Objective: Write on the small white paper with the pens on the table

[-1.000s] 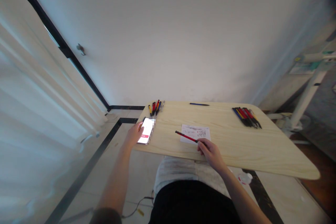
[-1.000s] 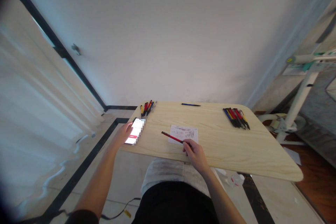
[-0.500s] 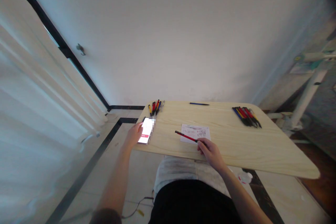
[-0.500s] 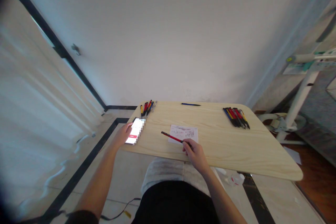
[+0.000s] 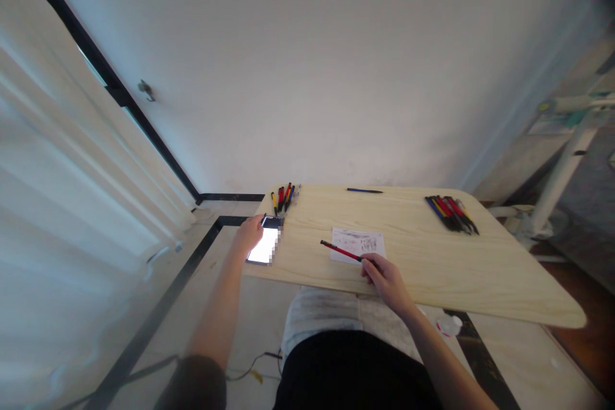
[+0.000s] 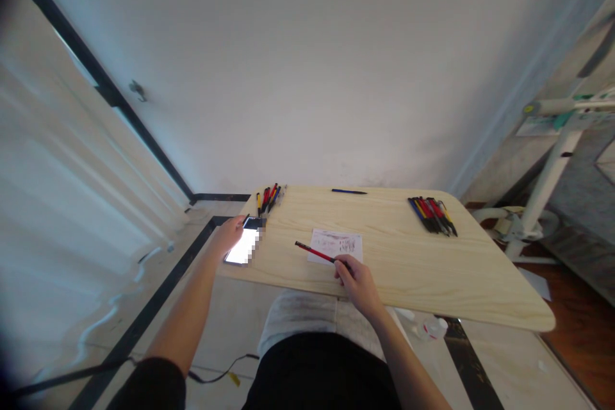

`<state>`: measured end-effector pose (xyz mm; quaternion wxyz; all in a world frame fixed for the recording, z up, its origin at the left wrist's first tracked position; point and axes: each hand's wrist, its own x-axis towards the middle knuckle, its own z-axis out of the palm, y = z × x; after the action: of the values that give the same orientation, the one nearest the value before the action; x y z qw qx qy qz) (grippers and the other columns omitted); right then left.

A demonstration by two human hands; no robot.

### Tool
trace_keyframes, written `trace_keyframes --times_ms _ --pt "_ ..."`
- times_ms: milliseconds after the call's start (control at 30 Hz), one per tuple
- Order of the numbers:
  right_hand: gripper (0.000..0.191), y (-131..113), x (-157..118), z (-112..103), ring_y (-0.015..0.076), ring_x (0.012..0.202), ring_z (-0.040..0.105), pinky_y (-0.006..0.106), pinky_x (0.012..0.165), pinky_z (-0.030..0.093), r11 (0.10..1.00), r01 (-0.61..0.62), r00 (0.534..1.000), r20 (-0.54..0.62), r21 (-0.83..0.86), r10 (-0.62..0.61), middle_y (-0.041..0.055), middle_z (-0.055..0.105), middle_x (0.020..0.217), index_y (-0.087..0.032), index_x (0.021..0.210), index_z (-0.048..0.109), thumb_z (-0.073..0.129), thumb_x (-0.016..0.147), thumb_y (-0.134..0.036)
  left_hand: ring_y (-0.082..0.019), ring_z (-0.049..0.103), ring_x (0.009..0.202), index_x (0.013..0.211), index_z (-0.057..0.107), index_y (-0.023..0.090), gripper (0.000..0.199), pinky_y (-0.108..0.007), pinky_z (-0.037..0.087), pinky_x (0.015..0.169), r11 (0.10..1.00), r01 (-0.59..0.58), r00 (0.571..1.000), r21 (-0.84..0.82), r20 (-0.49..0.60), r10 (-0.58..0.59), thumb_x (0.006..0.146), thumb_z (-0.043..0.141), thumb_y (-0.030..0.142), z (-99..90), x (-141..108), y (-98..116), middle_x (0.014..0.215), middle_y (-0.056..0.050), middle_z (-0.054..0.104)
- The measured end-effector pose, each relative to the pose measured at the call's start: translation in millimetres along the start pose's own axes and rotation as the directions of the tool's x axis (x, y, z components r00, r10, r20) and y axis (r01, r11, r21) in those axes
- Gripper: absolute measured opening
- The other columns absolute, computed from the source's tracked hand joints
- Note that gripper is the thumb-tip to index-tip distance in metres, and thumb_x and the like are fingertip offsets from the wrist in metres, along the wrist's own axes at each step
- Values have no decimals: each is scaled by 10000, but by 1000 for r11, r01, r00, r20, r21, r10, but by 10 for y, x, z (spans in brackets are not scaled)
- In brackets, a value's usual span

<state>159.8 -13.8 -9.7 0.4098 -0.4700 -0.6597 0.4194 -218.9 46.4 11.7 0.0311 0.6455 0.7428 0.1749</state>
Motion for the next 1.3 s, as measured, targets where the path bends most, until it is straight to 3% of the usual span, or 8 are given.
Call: trace_keyframes --times_ms 200,667,933,1300 --pt "279 -5 -5 5 123 525 503 227 496 408 1000 4 1000 1 8 -4 16 574 640 -160 909 557 418 834 -389 -193 564 866 1145 509 158 366 -287 407 757 1000 3 1000 -8 2 -3 825 346 227 -10 -34 -30 1037 -116 590" --pt "286 17 -3 -3 121 524 503 228 497 408 1000 15 1000 1 -5 -15 13 572 640 -158 914 558 417 835 -395 -188 513 985 1075 547 142 343 -305 349 895 998 -56 996 -15 -76 55 778 375 133 61 -83 -71 1060 -98 582" --pt "266 18 -10 0 120 526 496 228 502 405 1000 11 1000 8 -3 -10 10 566 640 -163 908 551 418 843 -384 -185 525 970 1091 536 145 351 -303 380 862 994 -99 994 -45 -57 96 804 334 156 53 -102 -93 1049 -92 585" --pt "277 43 -4 6 123 526 501 228 491 406 1000 10 1000 2 8 -10 16 571 642 -161 913 554 420 835 -390 -191 526 972 1100 542 167 354 -318 386 848 991 -50 999 -126 -18 48 830 322 225 3 -114 -100 1048 -76 592"
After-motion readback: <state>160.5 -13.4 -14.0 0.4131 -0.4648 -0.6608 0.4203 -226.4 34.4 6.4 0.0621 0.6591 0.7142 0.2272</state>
